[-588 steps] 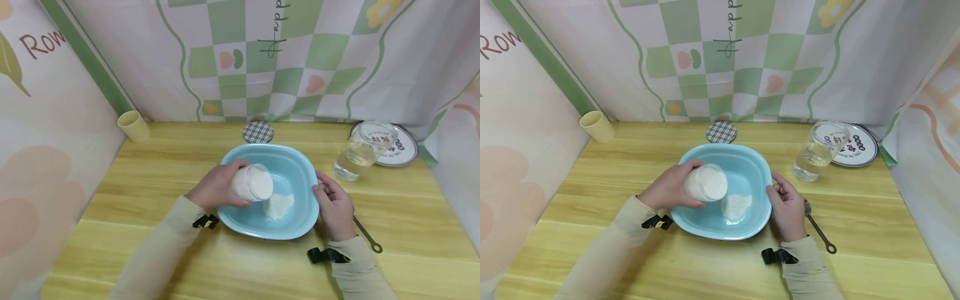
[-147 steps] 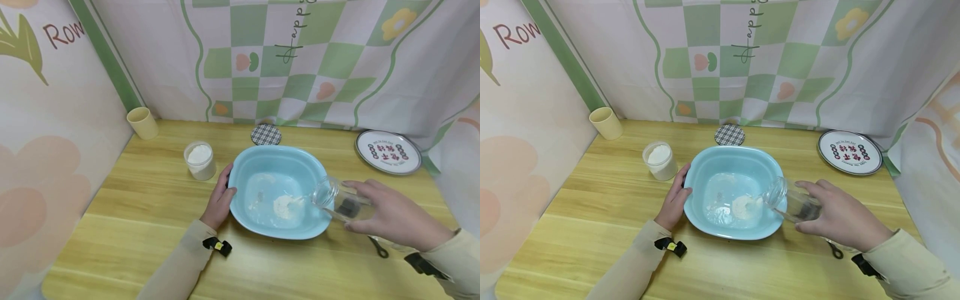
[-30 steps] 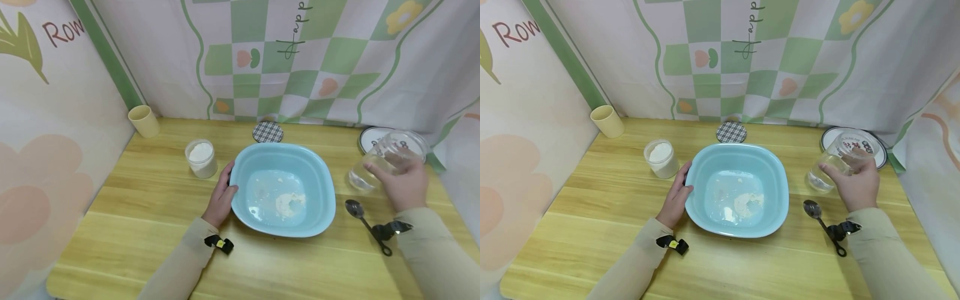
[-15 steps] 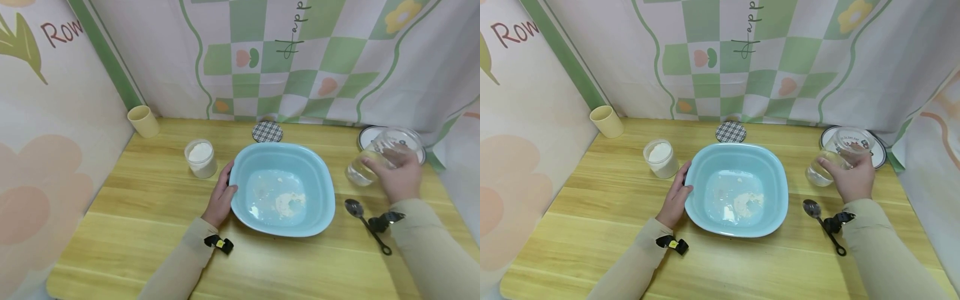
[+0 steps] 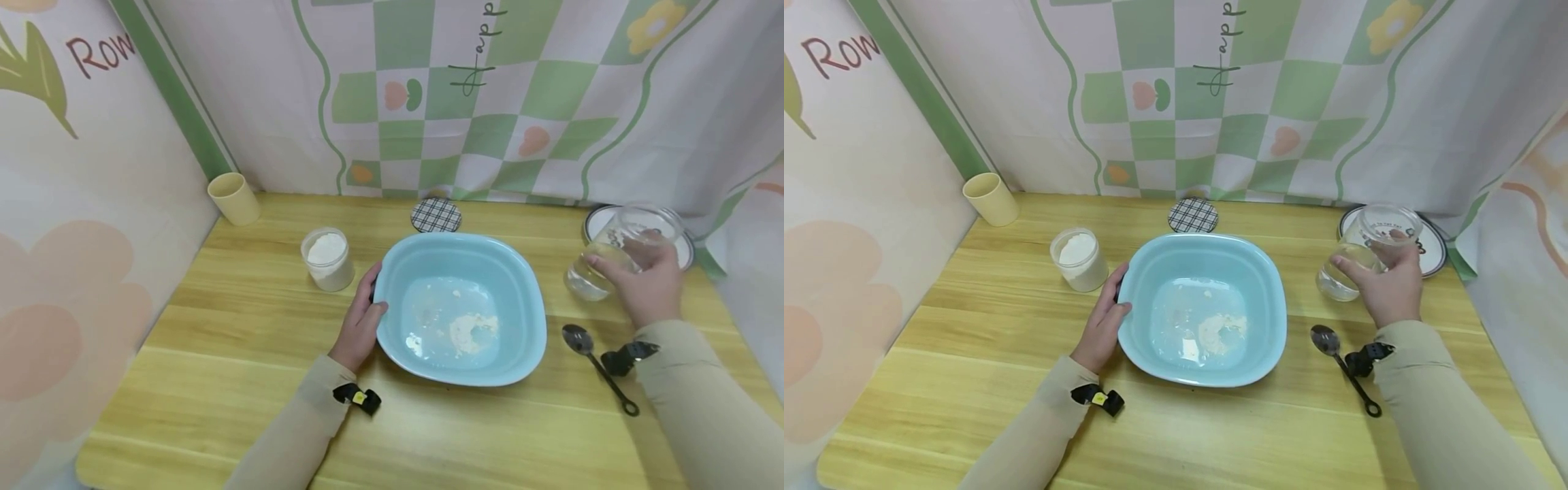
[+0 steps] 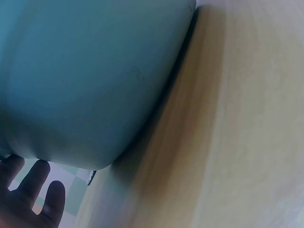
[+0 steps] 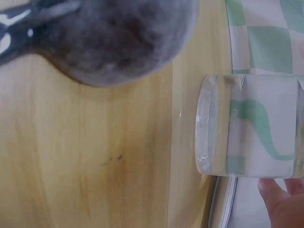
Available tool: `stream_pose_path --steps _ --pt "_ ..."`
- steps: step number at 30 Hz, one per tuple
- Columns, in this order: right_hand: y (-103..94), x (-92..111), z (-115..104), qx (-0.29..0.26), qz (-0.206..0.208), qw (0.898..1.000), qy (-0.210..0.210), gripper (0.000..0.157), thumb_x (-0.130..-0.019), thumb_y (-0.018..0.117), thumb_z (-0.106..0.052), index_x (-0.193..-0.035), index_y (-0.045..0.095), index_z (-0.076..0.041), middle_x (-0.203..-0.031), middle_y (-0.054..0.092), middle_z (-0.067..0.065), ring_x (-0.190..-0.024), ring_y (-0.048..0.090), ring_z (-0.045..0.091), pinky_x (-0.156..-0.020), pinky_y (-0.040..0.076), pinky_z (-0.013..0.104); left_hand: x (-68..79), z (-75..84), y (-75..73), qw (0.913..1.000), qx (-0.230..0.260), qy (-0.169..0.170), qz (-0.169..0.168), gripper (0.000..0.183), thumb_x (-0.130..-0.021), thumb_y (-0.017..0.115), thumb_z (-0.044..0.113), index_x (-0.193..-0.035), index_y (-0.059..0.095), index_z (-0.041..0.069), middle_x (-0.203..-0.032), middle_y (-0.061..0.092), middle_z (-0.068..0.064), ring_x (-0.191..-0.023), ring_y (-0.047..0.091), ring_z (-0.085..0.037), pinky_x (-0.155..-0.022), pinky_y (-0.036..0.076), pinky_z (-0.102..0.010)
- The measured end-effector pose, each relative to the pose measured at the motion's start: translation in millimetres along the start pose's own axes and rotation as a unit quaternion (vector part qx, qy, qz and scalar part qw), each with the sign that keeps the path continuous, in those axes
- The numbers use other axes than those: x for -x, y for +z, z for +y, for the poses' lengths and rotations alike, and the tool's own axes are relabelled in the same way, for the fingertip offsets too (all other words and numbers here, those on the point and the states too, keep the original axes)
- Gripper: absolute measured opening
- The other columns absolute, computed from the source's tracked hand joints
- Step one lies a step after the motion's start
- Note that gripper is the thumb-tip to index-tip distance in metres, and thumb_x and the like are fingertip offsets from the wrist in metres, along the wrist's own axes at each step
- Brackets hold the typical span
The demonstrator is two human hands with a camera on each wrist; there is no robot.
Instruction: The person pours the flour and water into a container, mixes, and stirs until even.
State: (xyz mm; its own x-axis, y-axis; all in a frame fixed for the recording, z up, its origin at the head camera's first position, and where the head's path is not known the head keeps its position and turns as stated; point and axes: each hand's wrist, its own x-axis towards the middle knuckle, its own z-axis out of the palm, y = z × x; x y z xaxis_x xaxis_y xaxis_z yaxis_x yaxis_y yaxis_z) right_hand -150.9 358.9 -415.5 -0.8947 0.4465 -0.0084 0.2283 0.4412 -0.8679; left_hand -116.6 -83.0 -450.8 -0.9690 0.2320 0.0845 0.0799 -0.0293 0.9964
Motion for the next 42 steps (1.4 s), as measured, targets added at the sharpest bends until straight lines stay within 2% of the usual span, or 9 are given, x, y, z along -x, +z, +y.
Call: stream_pose_path --steps 4,7,11,16,24,29,34,41,42 --pt "-0.8 8 5 0.030 -0.008 0.999 -0.007 0.096 -0.081 0.081 -0.046 -0.156 0.026 -0.023 -0.159 0.029 0.011 -0.138 0.034 0.028 -0.118 0.029 0.046 -0.2 -1.1 0.2 1.0000 -0.005 0.003 0.002 0.065 -0.100 0.037 0.003 -0.160 0.020 0.020 -0.163 0.026 0.004 -0.146 0.030 -0.014 -0.118 0.030 -0.035" --pt "-0.3 16 11 0.034 -0.017 0.999 -0.007 0.103 -0.082 0.080 -0.044 -0.160 0.014 -0.025 -0.157 0.028 0.017 -0.133 0.038 0.033 -0.113 0.036 0.048 -0.3 -1.3 0.5 0.9999 -0.009 0.005 0.004 0.065 -0.099 0.037 0.004 -0.160 0.021 0.020 -0.163 0.026 0.006 -0.147 0.030 -0.013 -0.118 0.030 -0.035" --pt "-1.8 26 18 0.015 -0.038 0.999 -0.007 0.113 -0.085 0.079 -0.040 -0.161 -0.003 -0.029 -0.163 0.018 0.019 -0.146 0.028 0.037 -0.118 0.031 0.051 -0.5 -1.5 0.3 0.9999 -0.012 0.007 0.005 0.065 -0.099 0.036 0.004 -0.160 0.021 0.019 -0.163 0.026 0.004 -0.147 0.029 -0.014 -0.119 0.029 -0.036" --pt "-3.6 34 25 0.016 -0.053 0.998 -0.023 0.112 -0.087 0.078 -0.035 -0.162 -0.005 -0.027 -0.163 0.019 0.020 -0.147 0.028 0.035 -0.117 0.033 0.046 -0.9 -1.8 -0.9 0.9999 -0.013 0.001 0.004 0.065 -0.100 0.036 0.003 -0.161 0.019 0.018 -0.164 0.024 0.003 -0.147 0.029 -0.014 -0.119 0.030 -0.036" --pt "-10.2 47 35 0.025 -0.063 0.997 -0.037 0.111 -0.089 0.076 -0.032 -0.161 -0.008 -0.023 -0.164 0.016 0.020 -0.148 0.024 0.038 -0.120 0.026 0.049 -1.2 -3.2 -0.7 1.0000 -0.006 0.002 0.000 0.065 -0.101 0.035 0.002 -0.162 0.016 0.016 -0.165 0.021 -0.001 -0.148 0.026 -0.018 -0.119 0.028 -0.038" --pt "-16.0 58 34 0.039 -0.064 0.996 -0.041 0.109 -0.090 0.075 -0.031 -0.161 -0.007 -0.023 -0.164 0.016 0.020 -0.147 0.025 0.037 -0.121 0.026 0.041 -0.6 -3.2 -0.2 0.9999 -0.008 0.011 0.001 0.065 -0.100 0.036 0.003 -0.161 0.019 0.017 -0.164 0.024 0.001 -0.148 0.029 -0.017 -0.119 0.030 -0.037" --pt "-21.9 70 33 0.063 -0.063 0.995 -0.053 0.106 -0.091 0.075 -0.032 -0.162 -0.004 -0.024 -0.163 0.018 0.023 -0.145 0.028 0.037 -0.107 0.031 0.008 -0.4 -3.4 -0.3 0.9997 -0.013 0.019 0.000 0.066 -0.099 0.036 0.003 -0.161 0.020 0.017 -0.163 0.026 0.001 -0.147 0.030 -0.017 -0.118 0.030 -0.038" --pt "-29.8 85 38 0.081 -0.072 0.993 -0.047 0.108 -0.090 0.075 -0.034 -0.162 -0.005 -0.024 -0.160 0.024 0.025 -0.136 0.037 0.035 -0.086 0.038 0.001 -0.4 -2.5 0.0 0.9998 -0.018 0.009 0.005 0.065 -0.098 0.036 0.004 -0.161 0.020 0.018 -0.162 0.027 0.004 -0.146 0.031 -0.013 -0.118 0.030 -0.033" --pt "-31.4 86 39 0.085 -0.075 0.992 -0.048 0.108 -0.090 0.075 -0.034 -0.162 -0.005 -0.023 -0.159 0.025 0.027 -0.133 0.039 0.037 -0.078 0.039 0.000 -0.2 -2.2 0.1 0.9998 -0.018 0.008 0.006 0.065 -0.098 0.036 0.004 -0.161 0.020 0.018 -0.162 0.027 0.004 -0.146 0.031 -0.013 -0.118 0.030 -0.033"
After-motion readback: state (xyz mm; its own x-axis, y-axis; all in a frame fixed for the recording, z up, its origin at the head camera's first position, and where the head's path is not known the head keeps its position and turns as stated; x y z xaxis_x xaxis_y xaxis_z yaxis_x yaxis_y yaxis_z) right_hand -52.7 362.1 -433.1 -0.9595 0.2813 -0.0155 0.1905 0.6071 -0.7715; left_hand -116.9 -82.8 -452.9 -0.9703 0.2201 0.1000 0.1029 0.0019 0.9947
